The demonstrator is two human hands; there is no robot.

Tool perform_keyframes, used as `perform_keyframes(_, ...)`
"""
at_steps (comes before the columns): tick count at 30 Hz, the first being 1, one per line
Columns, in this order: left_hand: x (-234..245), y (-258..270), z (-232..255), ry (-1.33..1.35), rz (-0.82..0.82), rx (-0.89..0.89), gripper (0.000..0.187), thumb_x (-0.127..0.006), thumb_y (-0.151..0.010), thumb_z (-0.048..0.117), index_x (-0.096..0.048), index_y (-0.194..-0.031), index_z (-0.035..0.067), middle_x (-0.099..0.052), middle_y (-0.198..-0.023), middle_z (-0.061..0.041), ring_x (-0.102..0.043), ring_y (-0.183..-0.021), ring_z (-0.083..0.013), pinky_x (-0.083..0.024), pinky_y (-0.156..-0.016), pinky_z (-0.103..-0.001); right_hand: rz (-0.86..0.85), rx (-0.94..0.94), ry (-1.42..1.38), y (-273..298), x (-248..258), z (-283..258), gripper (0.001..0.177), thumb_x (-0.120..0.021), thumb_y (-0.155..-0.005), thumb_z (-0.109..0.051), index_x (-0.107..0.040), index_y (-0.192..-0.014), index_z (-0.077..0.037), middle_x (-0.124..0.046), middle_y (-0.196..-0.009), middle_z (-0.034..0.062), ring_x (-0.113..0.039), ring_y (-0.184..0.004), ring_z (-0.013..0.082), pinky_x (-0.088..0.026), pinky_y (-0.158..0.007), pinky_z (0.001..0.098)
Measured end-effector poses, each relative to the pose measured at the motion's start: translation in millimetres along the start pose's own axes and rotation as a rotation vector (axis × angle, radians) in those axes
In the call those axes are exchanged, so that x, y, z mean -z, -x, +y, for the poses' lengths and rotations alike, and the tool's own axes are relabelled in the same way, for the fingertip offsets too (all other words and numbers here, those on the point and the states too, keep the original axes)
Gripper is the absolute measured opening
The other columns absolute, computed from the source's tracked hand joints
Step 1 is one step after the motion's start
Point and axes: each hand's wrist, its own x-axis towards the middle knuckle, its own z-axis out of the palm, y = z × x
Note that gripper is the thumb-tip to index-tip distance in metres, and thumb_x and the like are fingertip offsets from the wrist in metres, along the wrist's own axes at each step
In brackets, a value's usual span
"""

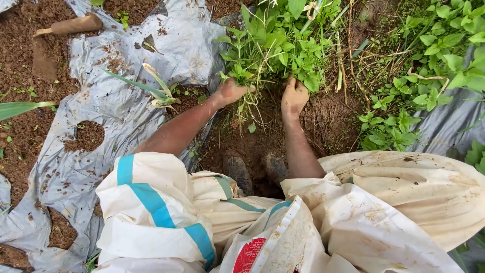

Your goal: Using a hand hoe to loosen soil and pulling weeds from a garden bed covered in plastic mulch.

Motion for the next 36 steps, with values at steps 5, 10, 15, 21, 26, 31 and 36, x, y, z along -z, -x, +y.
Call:
perform_keyframes(5, -7.5, -12.8, -24.2, -1.718, -0.087, 0.046, 0.093, -0.062, -0.086, 0.075, -0.047, -0.151, 0.009, -0.056, -0.142, -0.023, -0.054, -0.134, -0.0380, -0.048, -0.109, -0.047, 0.854, 0.128, 0.275, -19.4, 11.0, 68.6, 0.017, -0.067, -0.094, -0.035, -0.068, -0.089, -0.019, -0.073, -0.070, 0.0018, -0.069, -0.059, 0.0166, -0.057, -0.064, 0.0247)
perform_keyframes(10, -18.0, 0.8, -27.6, -2.103, -0.257, 0.095, 0.102, -0.059, -0.075, 0.088, -0.042, -0.154, 0.026, -0.060, -0.136, -0.016, -0.058, -0.128, -0.0310, -0.052, -0.100, -0.045, 0.620, 0.215, 0.226, -56.4, 6.0, 125.9, 0.023, -0.077, -0.091, -0.033, -0.072, -0.105, -0.015, -0.073, -0.083, 0.0049, -0.073, -0.078, 0.0246, -0.059, -0.078, 0.0361)
perform_keyframes(15, -7.6, 26.5, 12.7, -1.683, -0.197, 0.192, 0.089, -0.067, -0.090, 0.062, -0.043, -0.151, 0.003, -0.057, -0.140, -0.028, -0.053, -0.133, -0.0379, -0.047, -0.110, -0.048, 0.587, 0.306, 0.056, -57.2, 16.0, 105.6, 0.024, -0.078, -0.090, -0.024, -0.070, -0.105, -0.008, -0.069, -0.075, 0.0130, -0.074, -0.070, 0.0285, -0.057, -0.065, 0.0407)
perform_keyframes(21, 7.4, 20.3, 30.4, -1.010, 0.174, -0.080, 0.099, -0.076, -0.089, 0.060, -0.040, -0.144, -0.014, -0.045, -0.146, -0.037, -0.045, -0.139, -0.0473, -0.042, -0.114, -0.052, 0.490, 0.160, -0.366, -12.6, 21.3, 43.7, 0.019, -0.066, -0.099, -0.016, -0.074, -0.114, -0.006, -0.073, -0.064, 0.0085, -0.068, -0.048, 0.0127, -0.058, -0.048, 0.0224)
perform_keyframes(26, -24.9, 53.8, 37.3, -0.817, 0.197, -0.111, 0.101, -0.075, -0.086, 0.057, -0.037, -0.146, -0.014, -0.037, -0.152, -0.036, -0.034, -0.145, -0.0485, -0.032, -0.121, -0.054, 0.534, 0.260, -0.219, -4.7, 21.5, 35.3, 0.013, -0.066, -0.099, -0.016, -0.077, -0.101, -0.011, -0.071, -0.061, 0.0055, -0.068, -0.047, 0.0111, -0.057, -0.050, 0.0234)
perform_keyframes(31, -46.9, 74.4, 55.1, -0.682, 0.064, -0.033, 0.099, -0.065, -0.088, 0.055, -0.033, -0.152, -0.013, -0.026, -0.161, -0.037, -0.020, -0.152, -0.0519, -0.021, -0.125, -0.058, 0.623, 0.226, -0.165, -1.2, 17.2, 44.4, 0.013, -0.066, -0.099, -0.018, -0.078, -0.101, -0.013, -0.072, -0.061, 0.0043, -0.068, -0.050, 0.0117, -0.056, -0.055, 0.0240)
perform_keyframes(36, -20.8, 18.2, 44.2, -0.687, 0.066, 0.023, 0.102, -0.062, -0.083, 0.065, -0.038, -0.154, -0.004, -0.029, -0.164, -0.030, -0.023, -0.154, -0.0453, -0.022, -0.126, -0.055, 0.610, 0.235, -0.277, 16.4, 7.8, 11.3, 0.019, -0.069, -0.099, -0.016, -0.075, -0.107, 0.000, -0.073, -0.066, 0.0109, -0.065, -0.050, 0.0127, -0.054, -0.056, 0.0256)
